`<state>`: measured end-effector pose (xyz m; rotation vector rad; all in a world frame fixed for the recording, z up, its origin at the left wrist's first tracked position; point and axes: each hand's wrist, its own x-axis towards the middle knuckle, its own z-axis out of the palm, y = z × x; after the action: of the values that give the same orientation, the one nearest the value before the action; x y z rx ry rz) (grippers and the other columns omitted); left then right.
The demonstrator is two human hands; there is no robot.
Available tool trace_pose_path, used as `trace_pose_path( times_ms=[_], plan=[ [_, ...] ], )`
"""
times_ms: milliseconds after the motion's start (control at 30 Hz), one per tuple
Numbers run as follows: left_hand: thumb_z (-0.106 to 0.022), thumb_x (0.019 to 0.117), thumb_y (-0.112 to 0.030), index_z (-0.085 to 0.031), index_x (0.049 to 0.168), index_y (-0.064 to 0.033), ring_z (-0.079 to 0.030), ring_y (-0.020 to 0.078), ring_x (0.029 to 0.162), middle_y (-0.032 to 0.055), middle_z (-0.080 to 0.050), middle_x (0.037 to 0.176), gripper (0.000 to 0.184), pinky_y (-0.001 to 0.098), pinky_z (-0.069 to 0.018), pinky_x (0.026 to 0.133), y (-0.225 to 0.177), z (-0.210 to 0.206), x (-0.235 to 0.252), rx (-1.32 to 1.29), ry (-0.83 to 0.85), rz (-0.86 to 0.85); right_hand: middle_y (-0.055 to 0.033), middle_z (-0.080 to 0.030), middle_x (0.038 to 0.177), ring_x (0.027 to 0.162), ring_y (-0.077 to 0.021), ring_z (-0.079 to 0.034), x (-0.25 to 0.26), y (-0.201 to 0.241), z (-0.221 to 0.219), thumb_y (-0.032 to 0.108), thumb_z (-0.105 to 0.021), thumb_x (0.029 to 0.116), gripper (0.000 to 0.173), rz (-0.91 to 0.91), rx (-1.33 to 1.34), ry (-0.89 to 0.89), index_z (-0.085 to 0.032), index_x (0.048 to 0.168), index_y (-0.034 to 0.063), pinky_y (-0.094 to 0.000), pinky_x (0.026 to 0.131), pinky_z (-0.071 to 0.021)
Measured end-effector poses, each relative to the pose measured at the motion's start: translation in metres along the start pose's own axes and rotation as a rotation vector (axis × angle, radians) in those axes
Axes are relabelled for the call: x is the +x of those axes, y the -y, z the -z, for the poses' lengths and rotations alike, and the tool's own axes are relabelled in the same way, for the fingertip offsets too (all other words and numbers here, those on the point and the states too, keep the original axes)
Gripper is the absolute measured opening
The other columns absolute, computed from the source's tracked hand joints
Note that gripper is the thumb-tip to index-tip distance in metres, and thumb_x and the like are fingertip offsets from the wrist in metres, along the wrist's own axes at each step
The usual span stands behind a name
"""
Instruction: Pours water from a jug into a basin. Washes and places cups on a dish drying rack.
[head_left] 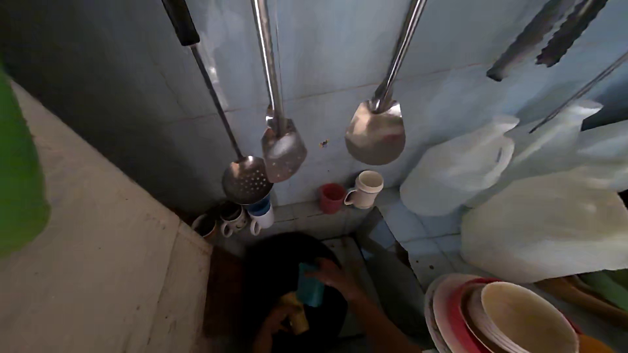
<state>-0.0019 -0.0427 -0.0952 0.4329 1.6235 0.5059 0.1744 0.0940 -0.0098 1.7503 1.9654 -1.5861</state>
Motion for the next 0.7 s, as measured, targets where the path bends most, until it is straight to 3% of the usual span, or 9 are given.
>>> trace_pose_path(
  times_ms=[67, 167, 267, 333, 400, 500, 567, 633, 700],
  plan=[
    [-0.074, 0.0936, -0.030, -0.051, 0.144, -0.0028, -0.064, 0.0399, 0.108, 0.0267, -0.062, 0.127, 0.062, 0.0569, -0.0551, 0.087, 0.003, 0.000, 0.013, 0.047, -0.052, 0.064, -0.0233, -0.058, 0.142, 0.134, -0.0402, -0.054, 0.008, -0.020, -0.014, 0.049, -0.077, 0.0888, 0.073, -0.043, -0.114, 0.050, -0.056, 0.145, 0.0079, -0.0624, 0.110, -0.0427],
    [-0.077, 0.0915, -0.033, -0.047, 0.147, -0.0008, -0.059, 0.0436, 0.120, 0.0289, -0.057, 0.136, 0.071, 0.0605, -0.0529, 0.094, -0.009, 0.006, 0.040, 0.051, -0.241, 0.035, -0.0240, -0.055, 0.146, 0.137, -0.0424, -0.051, 0.014, -0.039, -0.038, 0.048, -0.074, 0.0903, 0.074, -0.107, -0.213, 0.067, -0.053, 0.148, 0.0068, -0.0630, 0.111, -0.0412],
    [-0.086, 0.0833, -0.028, -0.047, 0.147, 0.0018, -0.056, 0.0414, 0.127, 0.0286, -0.055, 0.139, 0.080, 0.0565, -0.0501, 0.102, -0.035, 0.019, 0.063, 0.118, -0.371, -0.121, -0.0244, -0.053, 0.148, 0.139, -0.0423, -0.050, 0.014, -0.041, -0.052, 0.050, -0.064, 0.0978, 0.068, -0.202, -0.202, 0.074, -0.053, 0.147, 0.0044, -0.0629, 0.112, -0.0398],
    [-0.087, 0.0810, -0.022, -0.039, 0.152, 0.0022, -0.050, 0.0398, 0.135, 0.0284, -0.050, 0.147, 0.089, 0.0523, -0.0432, 0.112, -0.057, 0.028, 0.064, 0.321, -0.357, -0.259, -0.0258, -0.056, 0.144, 0.135, -0.0427, -0.053, 0.017, -0.045, -0.055, 0.049, -0.065, 0.0974, 0.067, -0.236, -0.169, 0.077, -0.055, 0.144, 0.0012, -0.0629, 0.110, -0.0424],
    [-0.086, 0.0806, -0.018, -0.030, 0.156, 0.0004, -0.049, 0.0386, 0.138, 0.0272, -0.046, 0.151, 0.096, 0.0502, -0.0419, 0.114, -0.077, 0.033, 0.053, 0.553, -0.306, -0.423, -0.0273, -0.055, 0.145, 0.136, -0.0427, -0.052, 0.021, -0.047, -0.053, 0.047, -0.070, 0.0946, 0.072, -0.207, -0.165, 0.061, -0.052, 0.145, -0.0010, -0.0612, 0.111, -0.0431],
    [-0.081, 0.0827, -0.016, -0.037, 0.158, -0.0099, -0.047, 0.0373, 0.141, 0.0218, -0.047, 0.153, 0.087, 0.0530, -0.0392, 0.116, -0.096, 0.036, 0.030, 0.911, -0.239, -0.658, -0.0291, -0.045, 0.152, 0.143, -0.0446, -0.043, 0.026, -0.042, -0.047, 0.042, -0.081, 0.0853, 0.081, -0.049, -0.204, -0.043, -0.050, 0.148, 0.0007, -0.0588, 0.115, -0.0398],
    [-0.076, 0.0837, -0.004, -0.049, 0.153, -0.0197, -0.050, 0.0380, 0.136, 0.0182, -0.055, 0.146, 0.076, 0.0596, -0.0357, 0.114, -0.104, 0.030, 0.005, 1.120, -0.240, -0.850, -0.0305, -0.036, 0.157, 0.147, -0.0476, -0.033, 0.031, -0.035, -0.044, 0.035, -0.086, 0.0808, 0.084, 0.059, -0.227, -0.086, -0.049, 0.150, 0.0039, -0.0577, 0.118, -0.0362],
    [-0.068, 0.0833, 0.010, -0.059, 0.146, -0.0269, -0.054, 0.0383, 0.133, 0.0167, -0.060, 0.141, 0.073, 0.0639, -0.0325, 0.113, -0.106, 0.022, -0.015, 1.205, -0.251, -1.075, -0.0314, -0.034, 0.157, 0.146, -0.0489, -0.033, 0.032, -0.028, -0.043, 0.030, -0.088, 0.0770, 0.086, 0.172, -0.262, -0.126, -0.050, 0.149, 0.0043, -0.0569, 0.118, -0.0353],
    [-0.063, 0.0840, 0.016, -0.058, 0.145, -0.0316, -0.052, 0.0405, 0.135, 0.0177, -0.059, 0.143, 0.078, 0.0677, -0.0282, 0.116, -0.112, 0.016, -0.037, 1.263, -0.278, -1.144, -0.0307, -0.031, 0.159, 0.147, -0.0489, -0.030, 0.024, -0.018, -0.038, 0.027, -0.087, 0.0785, 0.086, 0.258, -0.290, -0.133, -0.048, 0.151, 0.0025, -0.0562, 0.120, -0.0317]
  ],
)
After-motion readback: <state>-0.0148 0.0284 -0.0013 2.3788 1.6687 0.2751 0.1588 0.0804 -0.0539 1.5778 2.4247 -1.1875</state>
